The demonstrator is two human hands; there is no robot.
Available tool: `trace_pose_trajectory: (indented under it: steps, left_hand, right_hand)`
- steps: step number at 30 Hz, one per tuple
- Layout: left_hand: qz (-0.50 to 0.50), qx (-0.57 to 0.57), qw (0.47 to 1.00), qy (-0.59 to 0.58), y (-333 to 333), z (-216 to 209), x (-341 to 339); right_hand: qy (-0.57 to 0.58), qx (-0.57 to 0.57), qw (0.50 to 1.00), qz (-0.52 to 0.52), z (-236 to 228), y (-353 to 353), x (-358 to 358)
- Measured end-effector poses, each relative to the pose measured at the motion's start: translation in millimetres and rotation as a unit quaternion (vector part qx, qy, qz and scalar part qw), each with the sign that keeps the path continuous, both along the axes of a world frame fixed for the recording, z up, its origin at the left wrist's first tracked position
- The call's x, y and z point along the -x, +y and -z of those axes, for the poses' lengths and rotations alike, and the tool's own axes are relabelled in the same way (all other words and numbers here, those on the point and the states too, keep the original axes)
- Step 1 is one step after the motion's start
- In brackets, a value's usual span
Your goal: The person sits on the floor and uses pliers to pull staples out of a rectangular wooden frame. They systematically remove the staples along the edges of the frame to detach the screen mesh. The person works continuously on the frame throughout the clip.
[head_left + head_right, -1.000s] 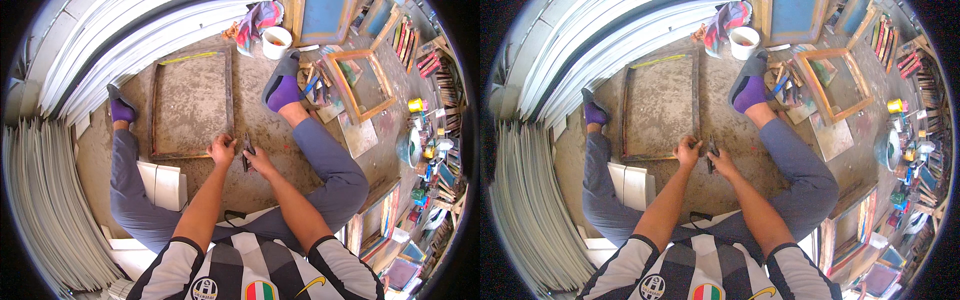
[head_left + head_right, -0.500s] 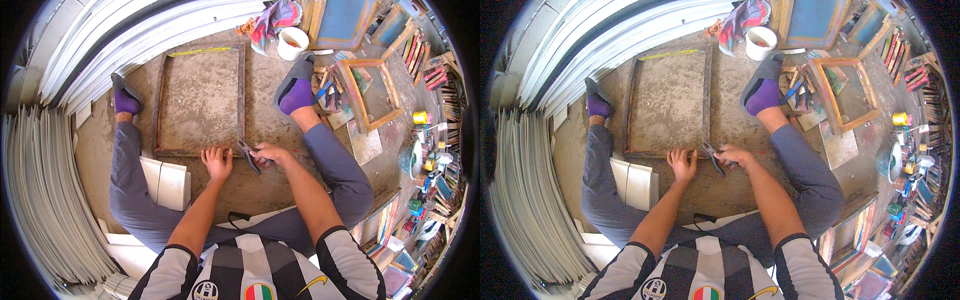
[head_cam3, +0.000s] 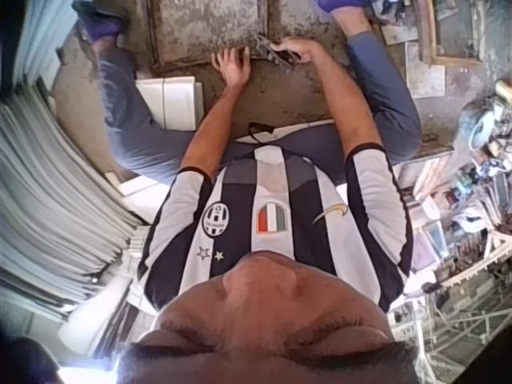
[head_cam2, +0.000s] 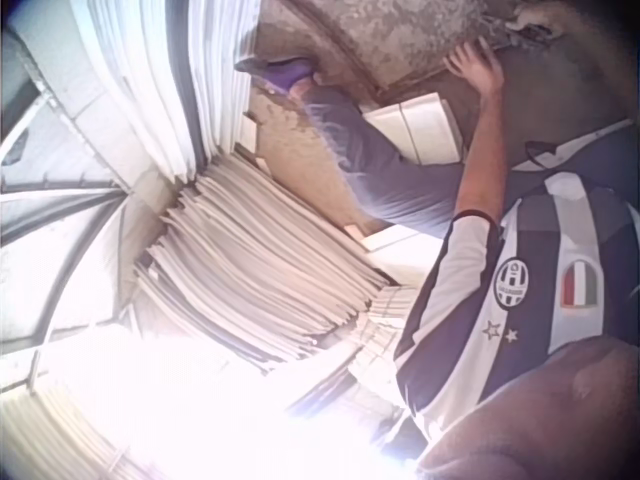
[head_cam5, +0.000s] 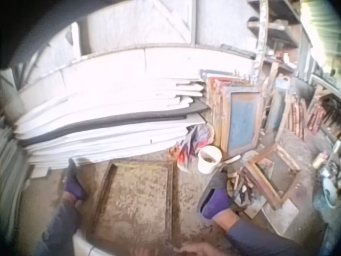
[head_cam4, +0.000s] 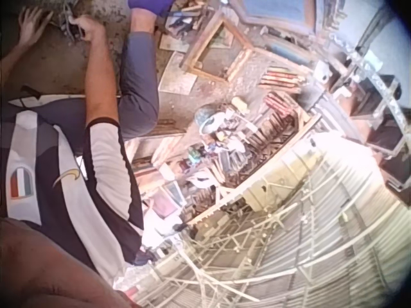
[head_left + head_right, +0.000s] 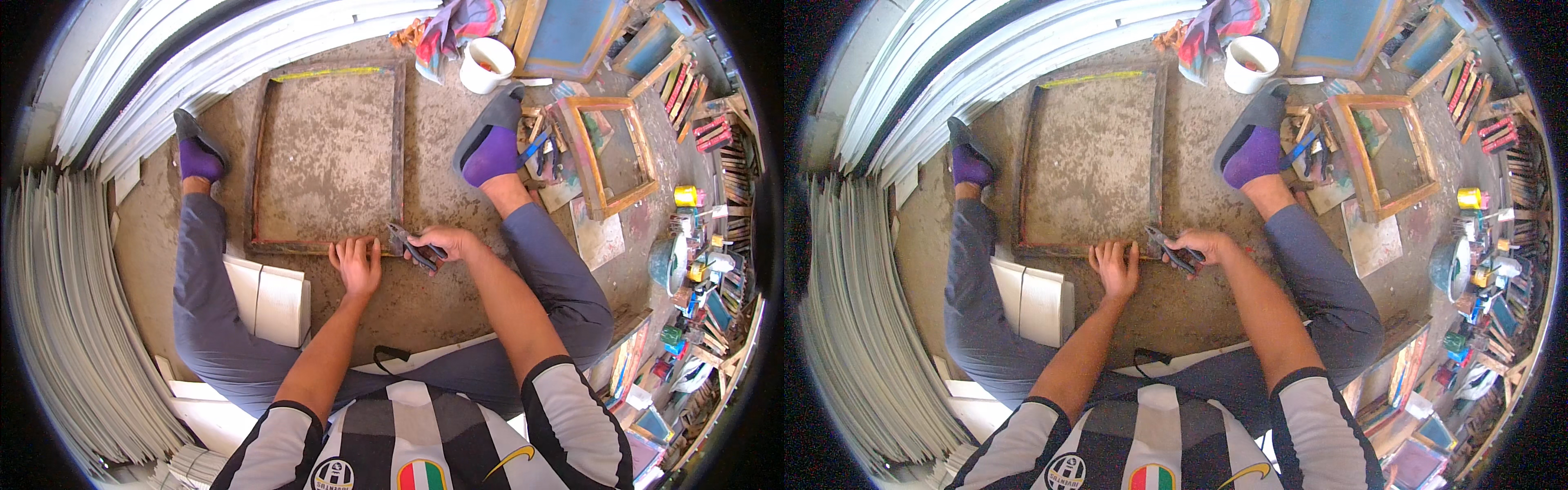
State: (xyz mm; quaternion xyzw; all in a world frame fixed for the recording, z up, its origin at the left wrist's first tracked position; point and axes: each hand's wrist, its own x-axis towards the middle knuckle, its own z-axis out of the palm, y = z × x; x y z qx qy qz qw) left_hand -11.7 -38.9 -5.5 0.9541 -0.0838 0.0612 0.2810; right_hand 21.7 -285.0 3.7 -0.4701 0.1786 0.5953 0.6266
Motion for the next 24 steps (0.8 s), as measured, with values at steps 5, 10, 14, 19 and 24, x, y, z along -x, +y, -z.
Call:
trace_pose_trajectory:
  steps: [5, 10, 14, 19, 24]
  left_hand:
    - [-0.039, -0.019, 0.999, -0.021, -6.5, 0.5, -14.3]
    - [-0.087, -0.091, 0.992, -0.003, -18.4, 4.3, -35.1]
    - [-0.097, -0.108, 0.989, 0.014, -20.5, 5.6, -36.6]
    - [-0.086, -0.116, 0.989, 0.032, -19.4, 7.9, -37.5]
    - [-0.082, -0.103, 0.990, 0.051, -21.1, 6.7, -38.1]
  right_hand:
    - [-0.002, 0.002, 1.000, 0.014, -2.1, 1.9, 0.4]
    - [-0.068, 0.085, 0.993, 0.052, 0.8, 16.9, 17.5]
    - [-0.070, 0.126, 0.987, 0.071, -13.6, 24.9, 17.4]
    - [-0.074, 0.160, 0.982, 0.072, -22.7, 29.1, 14.8]
    - [-0.063, 0.209, 0.976, 0.024, -37.8, 37.0, 4.5]
